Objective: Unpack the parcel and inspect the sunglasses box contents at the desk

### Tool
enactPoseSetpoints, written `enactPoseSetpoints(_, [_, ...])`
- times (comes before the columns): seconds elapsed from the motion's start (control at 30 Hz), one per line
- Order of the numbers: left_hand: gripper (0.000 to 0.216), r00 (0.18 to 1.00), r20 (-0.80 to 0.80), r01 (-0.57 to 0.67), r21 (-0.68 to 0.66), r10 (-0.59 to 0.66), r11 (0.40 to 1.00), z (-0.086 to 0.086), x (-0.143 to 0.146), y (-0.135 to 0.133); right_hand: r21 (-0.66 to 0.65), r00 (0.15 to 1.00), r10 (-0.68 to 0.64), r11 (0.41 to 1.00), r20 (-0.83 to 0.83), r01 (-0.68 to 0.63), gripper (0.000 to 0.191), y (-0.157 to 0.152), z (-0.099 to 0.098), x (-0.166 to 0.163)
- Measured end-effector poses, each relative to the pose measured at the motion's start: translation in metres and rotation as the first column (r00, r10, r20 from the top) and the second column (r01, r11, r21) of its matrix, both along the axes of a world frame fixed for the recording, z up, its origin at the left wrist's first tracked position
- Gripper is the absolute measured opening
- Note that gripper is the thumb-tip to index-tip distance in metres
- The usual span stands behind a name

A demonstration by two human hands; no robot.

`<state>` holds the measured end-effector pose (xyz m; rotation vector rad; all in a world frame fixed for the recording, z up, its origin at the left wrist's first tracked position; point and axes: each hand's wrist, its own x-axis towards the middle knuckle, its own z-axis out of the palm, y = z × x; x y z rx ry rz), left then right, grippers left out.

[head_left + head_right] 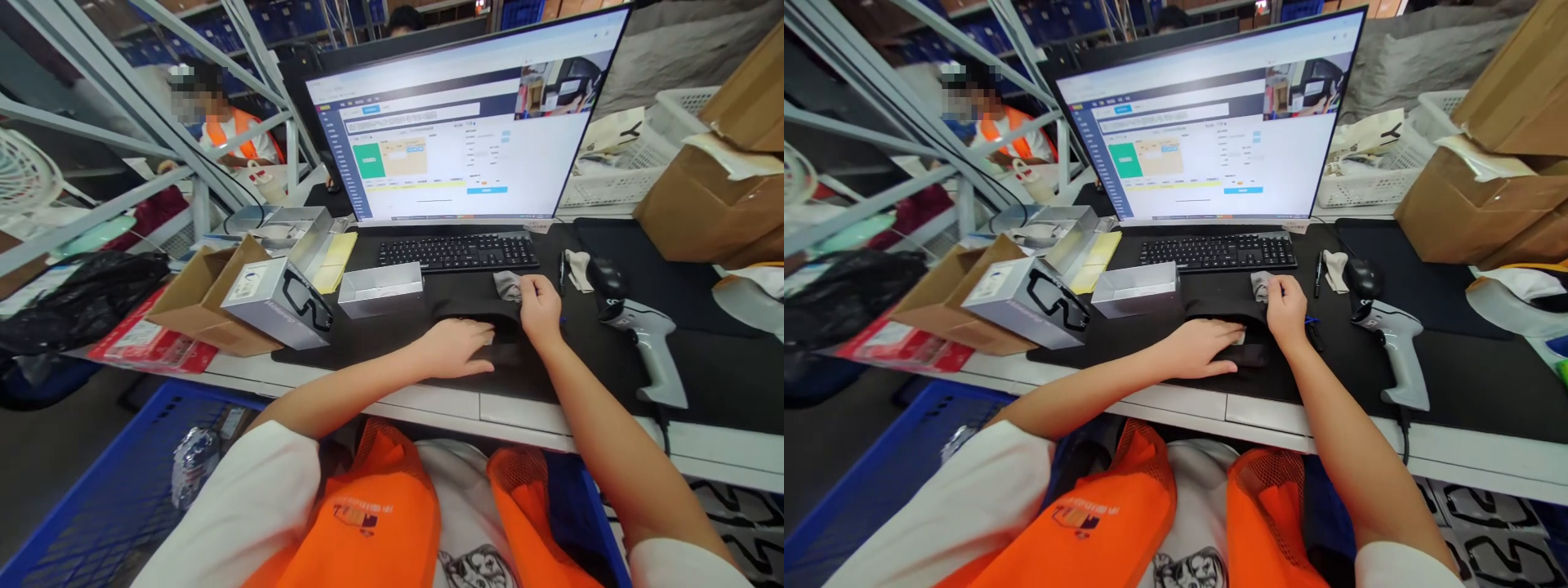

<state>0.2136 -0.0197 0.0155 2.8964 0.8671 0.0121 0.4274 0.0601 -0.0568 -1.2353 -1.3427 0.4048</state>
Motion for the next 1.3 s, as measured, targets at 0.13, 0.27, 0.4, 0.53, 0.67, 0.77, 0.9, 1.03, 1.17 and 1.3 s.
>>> enactPoseSetpoints(0.13, [0.064, 0.994, 0.104, -0.04, 0.153, 0.024, 0.987, 0.006, -0.018, 0.0, -0.002, 1.0, -0.016, 1.0, 0.006, 0.017, 0.03, 0.0, -0.001, -0.001])
enactPoseSetpoints(0.27, [0.056, 0.97, 0.045, -0.242, 0.122, 0.238, 0.963, 0.01, -0.023, 0.01, -0.009, 0.998, -0.044, 0.999, -0.052, 0.044, 0.034, 0.003, -0.001, 0.007])
enactPoseSetpoints(0.4, [0.026, 0.968, 0.138, -0.226, 0.103, 0.211, 0.969, 0.019, -0.03, 0.001, -0.026, 0.932, -0.176, 0.984, -0.317, 0.176, 0.035, 0.015, -0.002, 0.028])
enactPoseSetpoints(0.53, [0.028, 0.873, 0.345, -0.406, 0.12, 0.345, 0.906, 0.055, -0.071, -0.009, -0.03, 0.826, -0.219, 0.971, -0.52, 0.239, 0.034, 0.026, -0.001, 0.043])
enactPoseSetpoints(0.67, [0.03, 0.735, 0.412, -0.639, 0.151, 0.539, 0.755, 0.094, -0.134, 0.02, -0.032, 0.838, -0.193, 0.978, -0.511, 0.205, 0.034, 0.024, 0.002, 0.038])
enactPoseSetpoints(0.77, [0.035, 0.724, 0.257, -0.68, 0.109, 0.64, 0.725, 0.101, -0.168, 0.051, -0.028, 0.862, -0.17, 0.984, -0.478, 0.178, 0.035, 0.018, 0.005, 0.03])
enactPoseSetpoints(0.9, [0.051, 0.739, 0.006, -0.673, 0.024, 0.673, 0.739, 0.089, -0.177, 0.075, -0.044, 0.854, -0.158, 0.987, -0.496, 0.158, 0.039, 0.013, 0.009, 0.025])
enactPoseSetpoints(1.03, [0.099, 0.749, -0.04, -0.662, -0.068, 0.661, 0.747, 0.073, -0.162, 0.082, -0.048, 0.853, -0.139, 0.99, -0.504, 0.133, 0.038, 0.011, 0.012, 0.02])
enactPoseSetpoints(1.17, [0.103, 0.746, -0.111, -0.666, -0.144, 0.657, 0.732, 0.06, -0.139, 0.077, -0.069, 0.816, -0.07, 0.997, -0.574, 0.037, 0.035, 0.003, 0.021, 0.008])
enactPoseSetpoints(1.3, [0.08, 0.853, 0.236, -0.469, -0.042, 0.465, 0.882, 0.045, -0.093, 0.049, -0.147, 0.641, 0.03, 0.964, -0.767, -0.221, 0.035, -0.02, 0.035, -0.011])
